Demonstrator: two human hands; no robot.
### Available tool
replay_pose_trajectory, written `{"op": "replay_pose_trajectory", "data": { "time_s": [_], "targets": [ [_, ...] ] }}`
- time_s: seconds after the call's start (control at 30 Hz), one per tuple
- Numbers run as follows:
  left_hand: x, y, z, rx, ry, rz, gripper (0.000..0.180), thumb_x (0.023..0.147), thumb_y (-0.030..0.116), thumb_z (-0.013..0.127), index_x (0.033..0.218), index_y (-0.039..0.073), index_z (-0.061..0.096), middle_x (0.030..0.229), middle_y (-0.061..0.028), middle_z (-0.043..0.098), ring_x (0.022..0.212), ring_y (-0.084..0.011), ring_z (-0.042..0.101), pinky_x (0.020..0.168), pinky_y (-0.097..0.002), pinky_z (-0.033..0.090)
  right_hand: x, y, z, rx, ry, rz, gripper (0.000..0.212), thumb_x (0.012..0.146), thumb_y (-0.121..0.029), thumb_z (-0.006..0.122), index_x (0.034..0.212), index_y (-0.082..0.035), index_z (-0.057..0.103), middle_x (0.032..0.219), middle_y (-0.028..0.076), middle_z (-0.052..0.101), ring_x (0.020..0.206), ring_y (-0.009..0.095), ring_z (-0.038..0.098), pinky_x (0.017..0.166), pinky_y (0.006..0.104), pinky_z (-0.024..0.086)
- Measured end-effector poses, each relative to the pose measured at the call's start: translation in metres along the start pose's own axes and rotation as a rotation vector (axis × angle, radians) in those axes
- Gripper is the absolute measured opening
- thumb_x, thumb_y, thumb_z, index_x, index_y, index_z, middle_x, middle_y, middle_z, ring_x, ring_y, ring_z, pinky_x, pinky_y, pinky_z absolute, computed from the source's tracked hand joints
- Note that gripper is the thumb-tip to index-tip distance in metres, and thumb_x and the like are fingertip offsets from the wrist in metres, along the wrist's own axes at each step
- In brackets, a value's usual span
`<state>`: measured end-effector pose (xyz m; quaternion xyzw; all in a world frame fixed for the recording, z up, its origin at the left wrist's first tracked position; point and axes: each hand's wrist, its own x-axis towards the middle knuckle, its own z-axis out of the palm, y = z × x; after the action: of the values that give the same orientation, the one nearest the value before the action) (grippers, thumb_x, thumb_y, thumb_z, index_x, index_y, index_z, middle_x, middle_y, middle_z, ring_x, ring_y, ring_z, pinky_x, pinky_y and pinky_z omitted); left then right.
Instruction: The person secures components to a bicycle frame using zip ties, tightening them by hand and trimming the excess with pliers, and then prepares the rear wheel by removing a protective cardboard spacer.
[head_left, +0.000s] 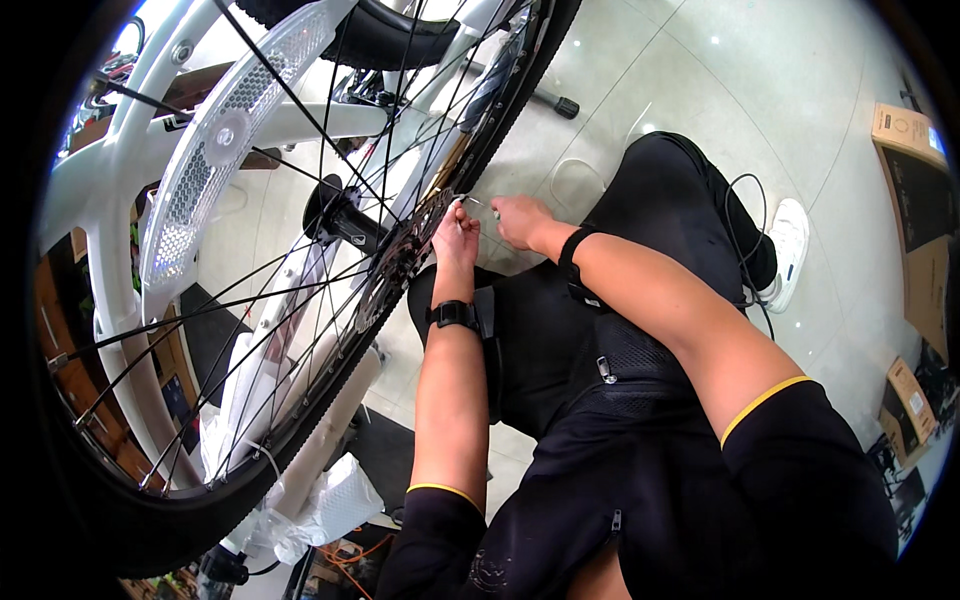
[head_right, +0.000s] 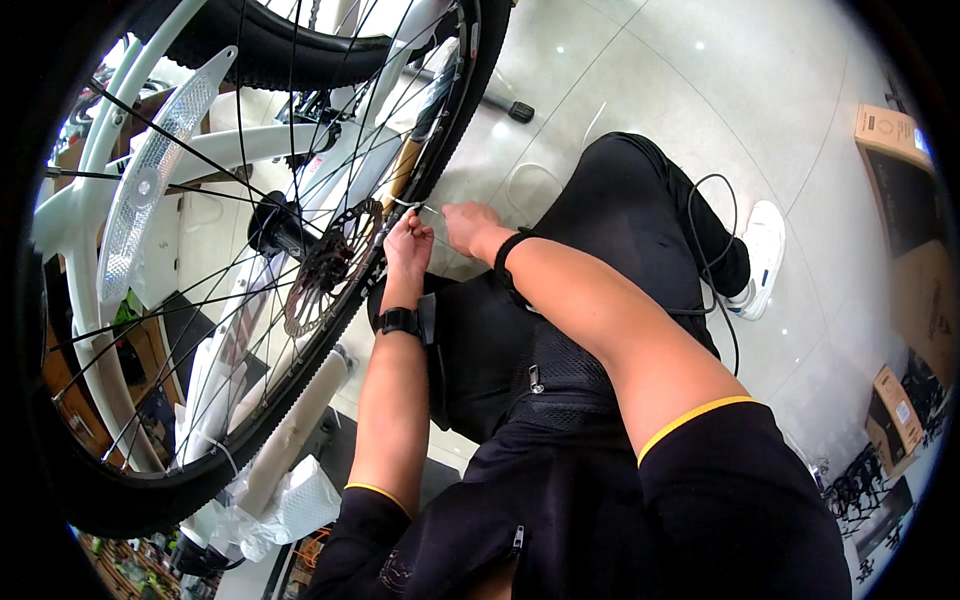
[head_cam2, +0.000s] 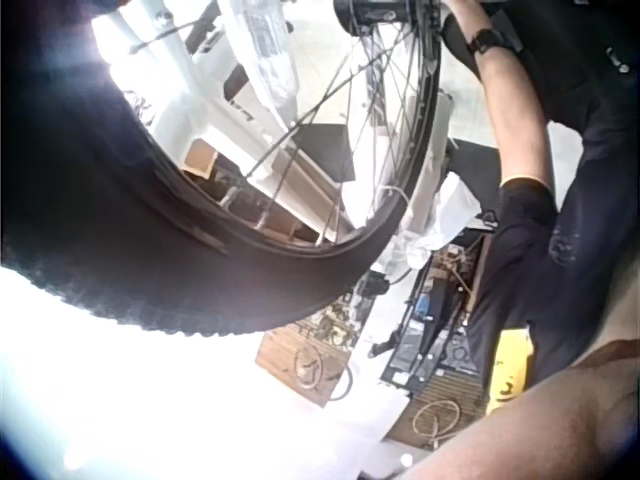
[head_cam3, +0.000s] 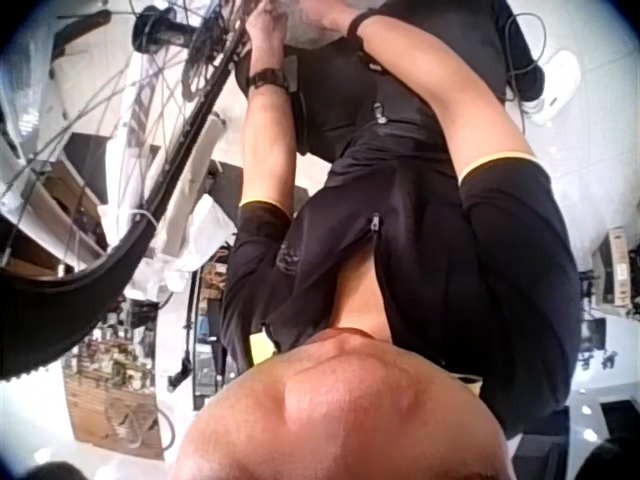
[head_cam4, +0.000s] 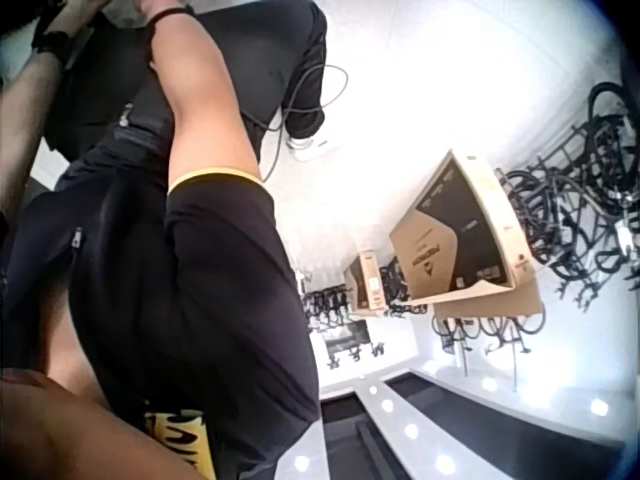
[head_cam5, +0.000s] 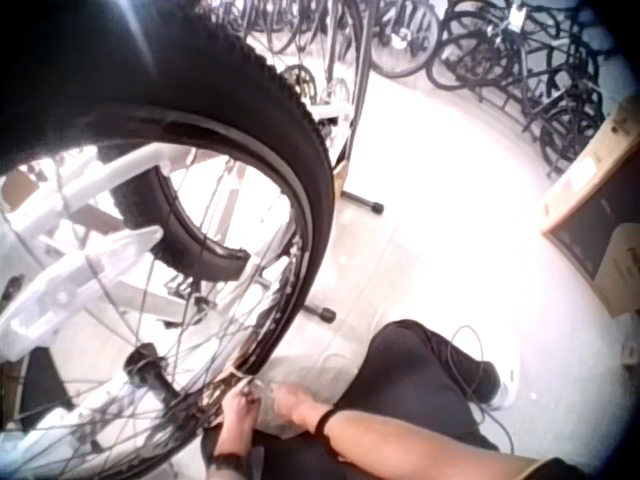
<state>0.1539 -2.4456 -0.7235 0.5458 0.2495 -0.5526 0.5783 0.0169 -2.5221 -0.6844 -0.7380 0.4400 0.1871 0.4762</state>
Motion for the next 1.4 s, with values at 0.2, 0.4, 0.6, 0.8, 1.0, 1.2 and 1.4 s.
{"op": "replay_pose_trajectory", "data": {
  "time_s": [0.2,0.4,0.6,0.8,1.0,1.2,1.4],
  "targets": [
    [0.003,0.002,0.0,-0.112,-0.057,-0.016,0.012,0.098,0.011,0.05,0.094,0.004,0.058,0.064,0.0049,0.048,0.054,-0.0068,0.04,0.06,-0.0235,0.039,0.006,0.006,0.003,-0.017,0.052,-0.082,0.025,0.08,-0.015,0.062,0.103,-0.005,0.062,0.094,0.019,0.067,0.092,0.039,0.063,0.077,0.0478,0.05],
    [0.002,0.003,0.003,-0.21,-0.051,-0.017,0.013,0.099,0.011,0.048,0.094,0.002,0.056,0.066,0.0032,0.05,0.055,-0.0074,0.04,0.059,-0.023,0.039,-0.002,-0.002,-0.007,-0.039,0.059,-0.089,0.021,0.085,-0.008,0.05,0.101,-0.006,0.064,0.102,0.02,0.067,0.096,0.038,0.064,0.081,0.0458,0.052],
    [0.003,0.003,0.001,-0.217,-0.054,-0.004,0.012,0.099,0.009,0.048,0.093,0.002,0.056,0.066,0.0029,0.049,0.055,-0.0075,0.039,0.059,-0.0223,0.039,-0.003,-0.003,-0.011,-0.042,0.055,-0.09,0.021,0.086,-0.009,0.048,0.099,-0.006,0.064,0.1,0.02,0.067,0.096,0.038,0.064,0.081,0.0462,0.051],
    [0.005,0.002,0.002,-0.144,-0.012,0.012,0.012,0.097,0.013,0.053,0.094,0.003,0.058,0.064,0.0053,0.048,0.053,-0.0058,0.039,0.058,-0.0216,0.038,0.005,-0.005,-0.009,-0.138,0.086,-0.127,0.017,0.08,-0.005,0.054,0.094,-0.005,0.064,0.09,0.02,0.067,0.088,0.04,0.064,0.074,0.0475,0.052],
    [0.0,0.005,0.004,-0.108,-0.004,0.001,0.012,0.097,0.013,0.052,0.095,0.003,0.058,0.064,0.0052,0.049,0.053,-0.0058,0.039,0.059,-0.0218,0.039,0.009,-0.01,-0.018,-0.276,0.036,-0.102,0.017,0.083,-0.01,0.056,0.091,-0.008,0.071,0.095,0.015,0.07,0.089,0.032,0.068,0.075,0.0405,0.055],
    [0.002,0.006,0.001,-0.129,-0.05,-0.044,0.01,0.097,0.012,0.052,0.091,0.005,0.057,0.062,0.0052,0.049,0.052,-0.006,0.039,0.056,-0.0205,0.037,0.008,-0.016,-0.027,-0.358,0.062,-0.143,0.016,0.082,-0.008,0.058,0.089,-0.007,0.072,0.094,0.015,0.071,0.089,0.031,0.069,0.074,0.0385,0.056],
    [0.001,0.003,-0.008,0.017,-0.139,-0.034,0.011,0.094,0.014,0.055,0.093,0.005,0.06,0.066,0.0037,0.052,0.055,-0.0072,0.043,0.057,-0.021,0.039,0.004,-0.022,-0.014,-0.388,0.205,-0.177,0.015,0.082,-0.009,0.055,0.091,-0.006,0.067,0.09,0.015,0.069,0.085,0.036,0.067,0.071,0.0411,0.056]
  ]
}}
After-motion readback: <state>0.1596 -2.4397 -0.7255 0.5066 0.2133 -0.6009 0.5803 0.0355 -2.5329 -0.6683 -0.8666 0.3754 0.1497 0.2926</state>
